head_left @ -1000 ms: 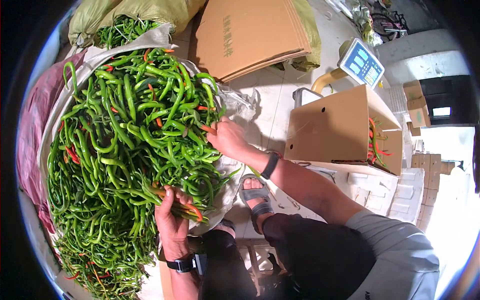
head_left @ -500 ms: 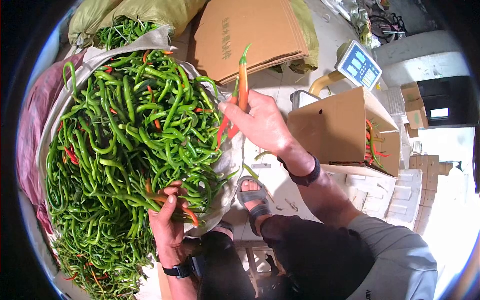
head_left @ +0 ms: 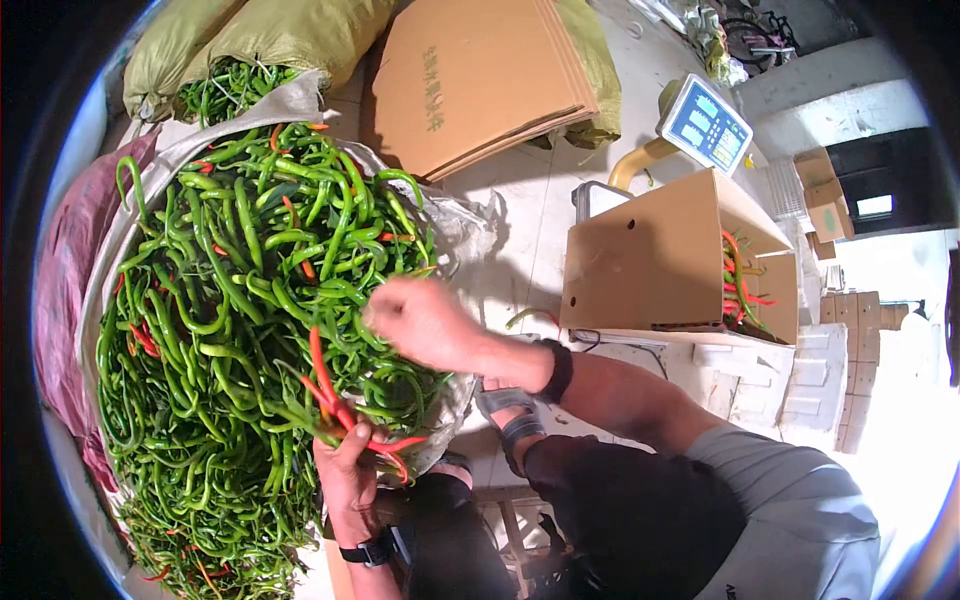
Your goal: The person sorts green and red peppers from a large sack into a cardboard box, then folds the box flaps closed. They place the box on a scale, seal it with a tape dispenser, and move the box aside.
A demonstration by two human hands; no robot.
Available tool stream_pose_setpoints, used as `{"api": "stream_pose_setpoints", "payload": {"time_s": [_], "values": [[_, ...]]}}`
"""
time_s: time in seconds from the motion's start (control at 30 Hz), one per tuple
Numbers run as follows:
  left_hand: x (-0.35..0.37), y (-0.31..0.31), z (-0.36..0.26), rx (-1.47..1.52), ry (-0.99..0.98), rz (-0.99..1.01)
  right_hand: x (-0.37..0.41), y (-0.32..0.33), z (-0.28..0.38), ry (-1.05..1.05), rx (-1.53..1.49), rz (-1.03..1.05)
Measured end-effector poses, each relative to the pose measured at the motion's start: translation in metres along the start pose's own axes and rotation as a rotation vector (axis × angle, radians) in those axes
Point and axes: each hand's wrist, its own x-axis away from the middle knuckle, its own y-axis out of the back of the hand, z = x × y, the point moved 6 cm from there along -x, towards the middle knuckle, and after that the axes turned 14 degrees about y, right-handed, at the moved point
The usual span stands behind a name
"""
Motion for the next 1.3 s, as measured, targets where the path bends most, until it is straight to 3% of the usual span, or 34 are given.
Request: {"api": "stream_pose_setpoints", "payload": {"time_s": [0.03, 0.1, 0.13, 0.2, 0.33, 0.5, 0.63, 0.7, 0.83, 0.87, 1.0, 1.03, 1.1, 1.13, 1.23, 1.3], "values": [[0.001, 0.012, 0.004, 0.060, -0.003, 0.029, -0.003, 0.026, 0.000, 0.090, 0.192, -0.244], [0.006, 0.021, 0.004, 0.102, -0.061, 0.033, -0.018, 0.058, -0.010, 0.176, 0.415, -0.324], [0.008, 0.023, 0.001, 0.139, -0.116, 0.039, -0.025, 0.060, -0.025, 0.178, 0.414, -0.324], [0.008, 0.023, 0.000, 0.160, -0.100, 0.039, -0.037, 0.047, -0.048, 0.311, 0.524, -0.127], [0.007, 0.016, 0.001, 0.174, -0.049, 0.065, -0.038, 0.043, -0.057, 0.308, 0.447, -0.179], [0.004, 0.011, 0.003, 0.167, -0.010, 0.045, 0.011, 0.086, -0.009, 0.099, 0.190, -0.318], [-0.001, 0.007, 0.001, 0.166, -0.048, 0.047, 0.040, 0.100, 0.008, 0.110, 0.077, -0.469], [0.000, 0.000, -0.003, 0.159, -0.001, 0.049, 0.050, 0.104, 0.029, 0.231, 0.229, -0.596], [-0.002, -0.007, -0.005, 0.147, 0.005, 0.052, 0.062, 0.113, 0.073, 0.447, 0.497, -0.623], [-0.002, -0.012, -0.006, 0.154, 0.005, 0.067, 0.065, 0.117, 0.085, 0.582, 0.469, -0.626], [-0.003, -0.021, -0.008, 0.163, 0.025, 0.069, 0.072, 0.122, 0.121, 0.618, 0.588, -0.577], [-0.003, -0.022, -0.007, 0.160, 0.026, 0.067, 0.068, 0.119, 0.117, 0.616, 0.587, -0.580], [-0.007, -0.025, -0.006, 0.165, 0.054, 0.092, 0.051, 0.111, 0.081, 0.397, 0.426, -0.481], [-0.007, -0.027, -0.006, 0.167, 0.052, 0.088, 0.043, 0.112, 0.060, 0.410, 0.402, -0.490], [-0.009, -0.016, -0.003, 0.166, 0.026, 0.040, 0.027, 0.107, -0.002, 0.214, 0.643, -0.335], [-0.012, -0.008, -0.001, 0.167, 0.024, 0.013, 0.020, 0.082, -0.068, -0.005, 0.582, -0.060]]}}
